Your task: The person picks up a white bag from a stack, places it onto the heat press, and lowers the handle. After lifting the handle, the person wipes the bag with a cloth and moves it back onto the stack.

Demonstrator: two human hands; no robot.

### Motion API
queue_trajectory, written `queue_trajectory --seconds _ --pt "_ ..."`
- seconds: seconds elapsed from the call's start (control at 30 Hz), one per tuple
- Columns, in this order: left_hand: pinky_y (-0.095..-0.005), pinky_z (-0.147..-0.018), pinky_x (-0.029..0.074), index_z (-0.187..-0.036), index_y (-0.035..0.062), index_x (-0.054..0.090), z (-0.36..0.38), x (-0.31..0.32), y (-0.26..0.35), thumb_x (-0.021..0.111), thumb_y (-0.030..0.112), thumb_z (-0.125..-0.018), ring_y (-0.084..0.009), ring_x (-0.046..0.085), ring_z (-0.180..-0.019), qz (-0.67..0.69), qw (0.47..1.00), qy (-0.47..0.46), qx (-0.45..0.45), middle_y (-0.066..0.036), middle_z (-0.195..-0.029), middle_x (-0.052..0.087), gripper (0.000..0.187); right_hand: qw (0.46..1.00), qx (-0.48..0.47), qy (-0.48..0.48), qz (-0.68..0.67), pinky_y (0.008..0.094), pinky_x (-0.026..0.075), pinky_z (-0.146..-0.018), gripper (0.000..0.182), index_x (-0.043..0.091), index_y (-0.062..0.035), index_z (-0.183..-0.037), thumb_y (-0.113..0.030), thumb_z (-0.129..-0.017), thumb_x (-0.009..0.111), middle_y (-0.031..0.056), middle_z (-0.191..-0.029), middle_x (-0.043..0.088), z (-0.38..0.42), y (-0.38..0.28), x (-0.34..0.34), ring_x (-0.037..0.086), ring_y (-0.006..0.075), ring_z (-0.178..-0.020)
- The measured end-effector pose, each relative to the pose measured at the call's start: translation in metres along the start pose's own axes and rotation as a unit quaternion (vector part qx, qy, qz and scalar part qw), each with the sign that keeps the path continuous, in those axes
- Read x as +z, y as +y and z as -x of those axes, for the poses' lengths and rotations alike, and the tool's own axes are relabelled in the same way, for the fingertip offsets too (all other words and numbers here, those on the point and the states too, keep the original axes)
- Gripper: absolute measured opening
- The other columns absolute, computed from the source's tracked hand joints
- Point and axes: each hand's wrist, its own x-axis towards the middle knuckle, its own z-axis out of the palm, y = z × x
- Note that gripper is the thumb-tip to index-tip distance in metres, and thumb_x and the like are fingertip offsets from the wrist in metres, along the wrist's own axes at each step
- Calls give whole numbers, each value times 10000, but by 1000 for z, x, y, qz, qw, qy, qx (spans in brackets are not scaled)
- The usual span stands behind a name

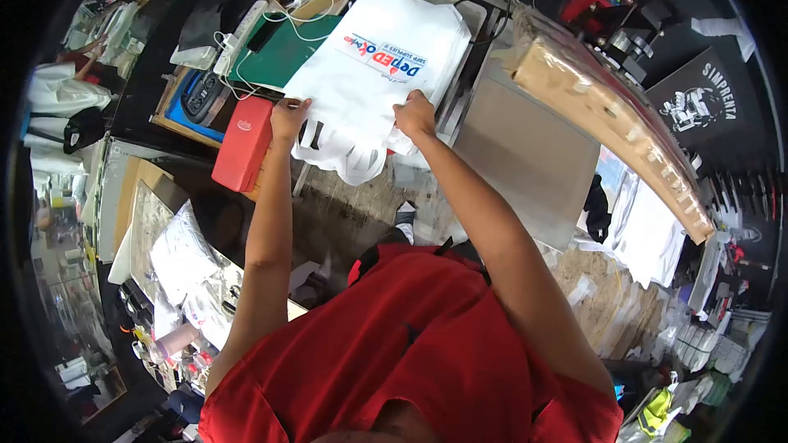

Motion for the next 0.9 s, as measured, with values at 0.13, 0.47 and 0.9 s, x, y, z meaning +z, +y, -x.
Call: queue_trajectory --seconds 0.13,0.47,0.9 --pt "-399 -735 544 -860 -8 669 -1 3 -6 878 364 -677 -332 704 -792 -26 999 -39 8 -182 -835 711 465 989 -95 60 101 402 561 -766 439 593 20 -1149 -210 -810 749 236 -909 706 -17 20 15 706 345 -878" --pt "-481 -965 444 -1300 -75 423 -14 1 -15 840 502 -698 -466 491 -1175 -47 998 44 29 -321 -1215 528 932 980 -74 77 167 422 536 -897 520 605 115 -1067 -333 -828 718 319 -1037 660 -13 11 2 663 407 -1008" --pt "-290 -437 517 -1191 -67 588 -23 -22 20 692 210 -891 -169 652 -506 183 967 -162 -68 -124 -749 677 421 991 -118 52 -22 326 488 -681 237 705 5 -960 -184 -817 692 90 -813 698 -36 -46 -21 632 186 -746"
